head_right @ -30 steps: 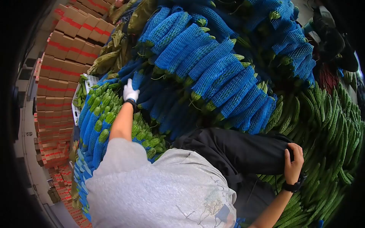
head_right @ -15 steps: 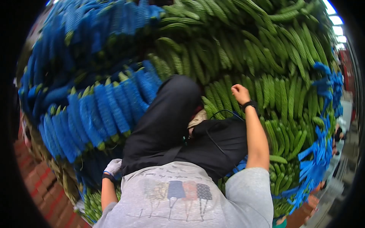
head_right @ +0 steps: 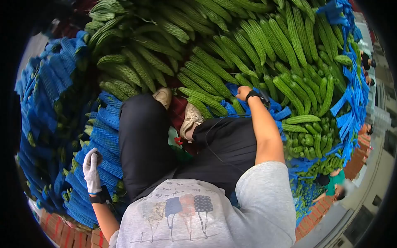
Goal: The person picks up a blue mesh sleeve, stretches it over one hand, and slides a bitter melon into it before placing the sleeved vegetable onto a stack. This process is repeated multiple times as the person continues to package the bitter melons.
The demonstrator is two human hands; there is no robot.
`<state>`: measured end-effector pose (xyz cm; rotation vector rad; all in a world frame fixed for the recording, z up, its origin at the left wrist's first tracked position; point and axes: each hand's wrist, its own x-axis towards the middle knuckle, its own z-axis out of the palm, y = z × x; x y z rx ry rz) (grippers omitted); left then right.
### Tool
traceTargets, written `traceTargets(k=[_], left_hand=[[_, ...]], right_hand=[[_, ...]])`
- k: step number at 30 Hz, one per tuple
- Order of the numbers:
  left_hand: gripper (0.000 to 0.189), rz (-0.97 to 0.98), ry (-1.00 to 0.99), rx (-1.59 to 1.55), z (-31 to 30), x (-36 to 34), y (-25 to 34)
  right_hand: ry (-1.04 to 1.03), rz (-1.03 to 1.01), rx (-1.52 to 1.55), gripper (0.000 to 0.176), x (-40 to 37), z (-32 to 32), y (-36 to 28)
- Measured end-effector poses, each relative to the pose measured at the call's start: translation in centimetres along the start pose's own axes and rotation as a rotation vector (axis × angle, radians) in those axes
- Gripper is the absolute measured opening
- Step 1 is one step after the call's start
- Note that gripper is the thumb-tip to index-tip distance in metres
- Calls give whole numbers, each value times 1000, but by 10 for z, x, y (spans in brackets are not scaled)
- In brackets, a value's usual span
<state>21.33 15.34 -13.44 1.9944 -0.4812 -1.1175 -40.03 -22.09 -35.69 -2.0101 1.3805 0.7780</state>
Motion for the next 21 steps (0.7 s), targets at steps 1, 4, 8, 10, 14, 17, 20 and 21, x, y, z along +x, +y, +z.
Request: traceTargets(k=[1,4,8,10,14,17,20,21], left_hand=[[25,14,-28,9,9,10,4],[25,17,-81,15,36,28,10],[27,19,-142,40,69,38,21],[27,30,-143,72,80,36,33],[27,27,-117,105,77,38,34],[27,-1,-100,114,79,40,31],[27,-2,-126,189,80,39,35],[26,5,-136,220,81,38,37]], right_hand=[[-19,81,-20,30,-10,-10,12],[-40,296,35,31,-28,-13,36],[169,431,-58,33,-16,26,34],[424,543,-136,32,-15,33,11],[420,434,-130,28,1,39,-6],[141,293,-166,27,22,56,-7],[46,468,-125,42,38,83,-9],[32,500,-65,48,44,87,-6]])
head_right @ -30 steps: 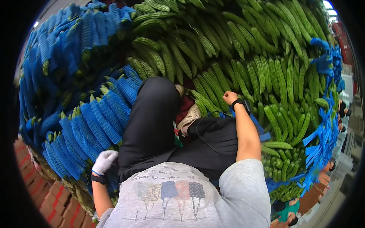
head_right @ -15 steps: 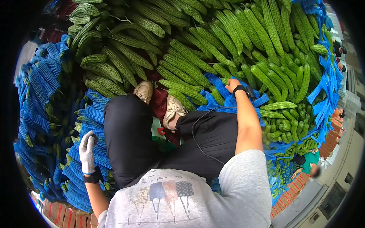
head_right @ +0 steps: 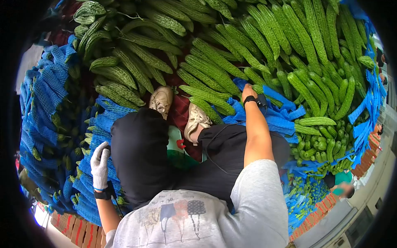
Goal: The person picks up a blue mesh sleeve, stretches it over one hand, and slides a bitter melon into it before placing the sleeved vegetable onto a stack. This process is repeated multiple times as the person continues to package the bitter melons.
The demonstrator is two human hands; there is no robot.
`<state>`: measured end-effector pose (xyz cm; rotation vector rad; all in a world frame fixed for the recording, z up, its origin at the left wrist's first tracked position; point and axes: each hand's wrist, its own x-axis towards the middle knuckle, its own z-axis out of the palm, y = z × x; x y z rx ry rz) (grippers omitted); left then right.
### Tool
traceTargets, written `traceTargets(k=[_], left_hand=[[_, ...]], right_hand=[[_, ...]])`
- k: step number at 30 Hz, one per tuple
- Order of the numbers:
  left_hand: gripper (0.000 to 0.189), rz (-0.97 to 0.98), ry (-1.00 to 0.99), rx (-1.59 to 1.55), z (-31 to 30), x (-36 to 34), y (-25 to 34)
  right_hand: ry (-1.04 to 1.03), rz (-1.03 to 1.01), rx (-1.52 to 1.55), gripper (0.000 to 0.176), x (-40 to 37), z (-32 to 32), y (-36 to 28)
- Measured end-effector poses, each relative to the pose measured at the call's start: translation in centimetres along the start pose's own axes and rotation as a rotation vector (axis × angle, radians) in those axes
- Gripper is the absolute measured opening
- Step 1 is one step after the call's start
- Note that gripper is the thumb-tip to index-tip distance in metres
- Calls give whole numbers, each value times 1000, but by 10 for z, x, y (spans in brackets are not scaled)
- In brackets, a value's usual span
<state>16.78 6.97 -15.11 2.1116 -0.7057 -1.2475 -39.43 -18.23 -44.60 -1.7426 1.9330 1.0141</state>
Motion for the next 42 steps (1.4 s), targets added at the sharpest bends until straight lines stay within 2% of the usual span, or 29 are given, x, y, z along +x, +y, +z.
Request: traceTargets(k=[1,2,5,8,12,13,14,16,19,22,23,24,26,28,29,30,32,34,38,40,42], left_hand=[[26,-5,-10,4,-1,-1,1],[26,-7,-5,19,-2,-2,1],[26,-24,11,50,-8,-4,1],[26,-43,39,-10,-11,-5,-10],[26,-25,40,61,-10,-10,-10],[26,-33,44,47,-12,-11,-14],[25,-45,42,32,-13,-12,-20],[27,-35,35,20,-15,-8,-31],[26,-11,35,-31,-9,-1,-36],[26,21,26,-58,-5,3,-26],[26,43,25,-58,-4,2,-24],[26,64,22,-57,-4,2,-22],[26,81,31,-77,-2,4,-19],[25,124,47,-67,-1,6,-11],[25,159,55,-47,1,8,-4],[25,194,67,-26,3,11,5],[24,204,45,-181,11,16,30],[26,304,42,-231,22,23,58],[37,416,-85,-415,37,19,130],[41,477,-130,-648,38,17,152],[38,565,-64,-804,36,18,165]], right_hand=[[-30,31,53,55,5,1,-2],[-147,66,66,68,10,1,-3],[-279,41,164,69,8,-11,-4],[-348,99,6,70,36,0,-8],[-518,-115,-214,90,57,23,14],[-400,-90,-29,88,35,17,24],[-365,12,108,78,11,-3,21],[-405,-18,145,79,11,-15,33],[-338,-36,207,69,22,-7,45],[-62,-176,310,41,31,-7,49],[-168,-203,473,40,-11,-67,25],[-95,-277,562,38,-7,-68,23],[41,-341,511,49,-14,-92,7],[174,-431,257,70,-39,-131,-17],[185,-433,239,70,-66,-163,-37],[242,-518,335,62,-81,-183,-52],[472,-800,500,54,-109,-212,-84],[365,-881,493,48,-171,-272,-127],[594,-1326,637,42,-267,-329,-208],[740,-1498,581,43,-304,-344,-246],[740,-1557,531,42,-346,-353,-273]])
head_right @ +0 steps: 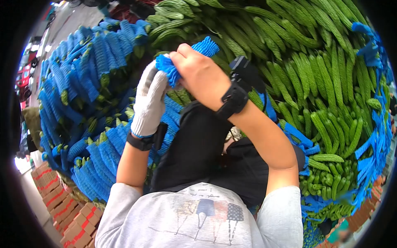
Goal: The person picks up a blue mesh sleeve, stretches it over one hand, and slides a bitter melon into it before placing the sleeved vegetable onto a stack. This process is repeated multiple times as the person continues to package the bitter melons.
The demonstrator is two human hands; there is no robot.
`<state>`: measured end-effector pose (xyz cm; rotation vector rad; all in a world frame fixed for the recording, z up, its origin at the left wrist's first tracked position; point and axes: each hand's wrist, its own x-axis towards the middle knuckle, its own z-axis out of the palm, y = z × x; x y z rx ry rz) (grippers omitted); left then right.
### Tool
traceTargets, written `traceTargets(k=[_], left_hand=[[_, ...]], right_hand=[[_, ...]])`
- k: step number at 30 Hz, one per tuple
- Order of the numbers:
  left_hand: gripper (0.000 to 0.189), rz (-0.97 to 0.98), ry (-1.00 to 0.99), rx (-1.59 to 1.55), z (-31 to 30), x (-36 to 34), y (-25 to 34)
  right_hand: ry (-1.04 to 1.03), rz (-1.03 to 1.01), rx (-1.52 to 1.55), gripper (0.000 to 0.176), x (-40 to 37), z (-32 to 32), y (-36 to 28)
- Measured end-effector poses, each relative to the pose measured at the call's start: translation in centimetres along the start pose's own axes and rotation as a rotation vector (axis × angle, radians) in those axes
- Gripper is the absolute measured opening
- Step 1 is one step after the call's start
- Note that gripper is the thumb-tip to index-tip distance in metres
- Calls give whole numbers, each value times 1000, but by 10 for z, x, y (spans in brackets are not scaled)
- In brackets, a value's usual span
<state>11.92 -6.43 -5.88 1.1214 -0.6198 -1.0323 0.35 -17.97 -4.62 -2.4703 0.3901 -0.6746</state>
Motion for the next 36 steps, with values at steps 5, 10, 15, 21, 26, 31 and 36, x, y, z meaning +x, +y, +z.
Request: traceTargets(k=[5,10,15,21,26,31,36], left_hand=[[38,67,169,-126,-36,1,5],[47,209,153,213,-61,-8,-9],[51,85,196,-17,-59,-15,-7],[45,-231,179,-202,-77,-16,-18],[48,958,-73,1209,-51,-22,2],[22,675,-282,1192,-49,-11,5],[24,184,-431,1611,-84,0,-40]], right_hand=[[141,78,292,57,19,33,-18],[38,325,500,54,11,63,-27],[165,652,1001,19,11,82,-10],[240,1005,1524,7,9,77,16],[155,734,880,14,12,92,6],[189,551,572,20,11,81,-14],[205,249,434,15,6,81,-36]])
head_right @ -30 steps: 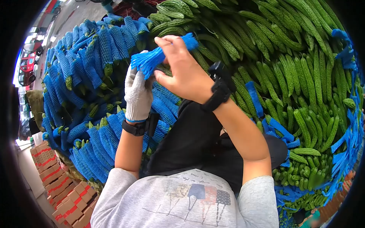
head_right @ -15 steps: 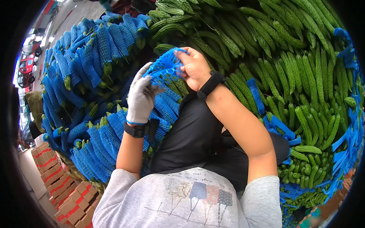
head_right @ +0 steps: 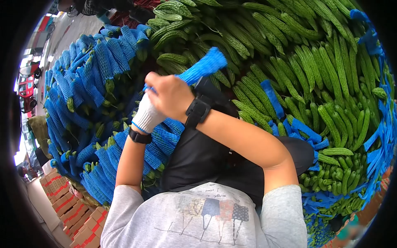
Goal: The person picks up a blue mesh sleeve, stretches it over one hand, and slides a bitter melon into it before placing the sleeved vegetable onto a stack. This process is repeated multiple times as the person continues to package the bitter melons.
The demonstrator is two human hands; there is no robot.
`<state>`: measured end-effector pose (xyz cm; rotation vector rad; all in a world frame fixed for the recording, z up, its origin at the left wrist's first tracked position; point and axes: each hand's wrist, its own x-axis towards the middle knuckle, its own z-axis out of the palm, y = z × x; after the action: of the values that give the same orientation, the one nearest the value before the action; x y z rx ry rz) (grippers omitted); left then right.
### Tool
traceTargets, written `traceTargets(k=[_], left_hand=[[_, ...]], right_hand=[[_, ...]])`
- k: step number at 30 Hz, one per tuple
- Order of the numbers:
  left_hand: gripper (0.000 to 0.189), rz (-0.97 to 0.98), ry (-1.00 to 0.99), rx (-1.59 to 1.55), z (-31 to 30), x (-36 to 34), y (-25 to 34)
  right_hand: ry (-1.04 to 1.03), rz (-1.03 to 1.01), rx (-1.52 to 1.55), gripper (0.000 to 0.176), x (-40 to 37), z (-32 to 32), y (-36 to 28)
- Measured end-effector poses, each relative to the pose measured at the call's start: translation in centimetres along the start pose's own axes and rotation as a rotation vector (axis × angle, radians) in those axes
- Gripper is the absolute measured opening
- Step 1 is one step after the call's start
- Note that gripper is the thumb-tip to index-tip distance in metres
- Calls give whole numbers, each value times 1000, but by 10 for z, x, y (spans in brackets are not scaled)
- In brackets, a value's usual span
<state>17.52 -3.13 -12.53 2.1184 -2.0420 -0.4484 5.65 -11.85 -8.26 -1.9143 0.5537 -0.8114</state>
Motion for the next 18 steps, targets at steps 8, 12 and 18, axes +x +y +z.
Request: traceTargets(k=[8,12,18], left_hand=[[27,-149,238,-696,32,23,-7],[28,-135,362,-278,27,39,-7],[36,-294,492,-1333,46,78,-16]], right_hand=[[-46,-23,-412,21,0,-22,-1],[-272,-67,-794,15,4,-35,30],[-706,-247,130,16,16,-37,36]])
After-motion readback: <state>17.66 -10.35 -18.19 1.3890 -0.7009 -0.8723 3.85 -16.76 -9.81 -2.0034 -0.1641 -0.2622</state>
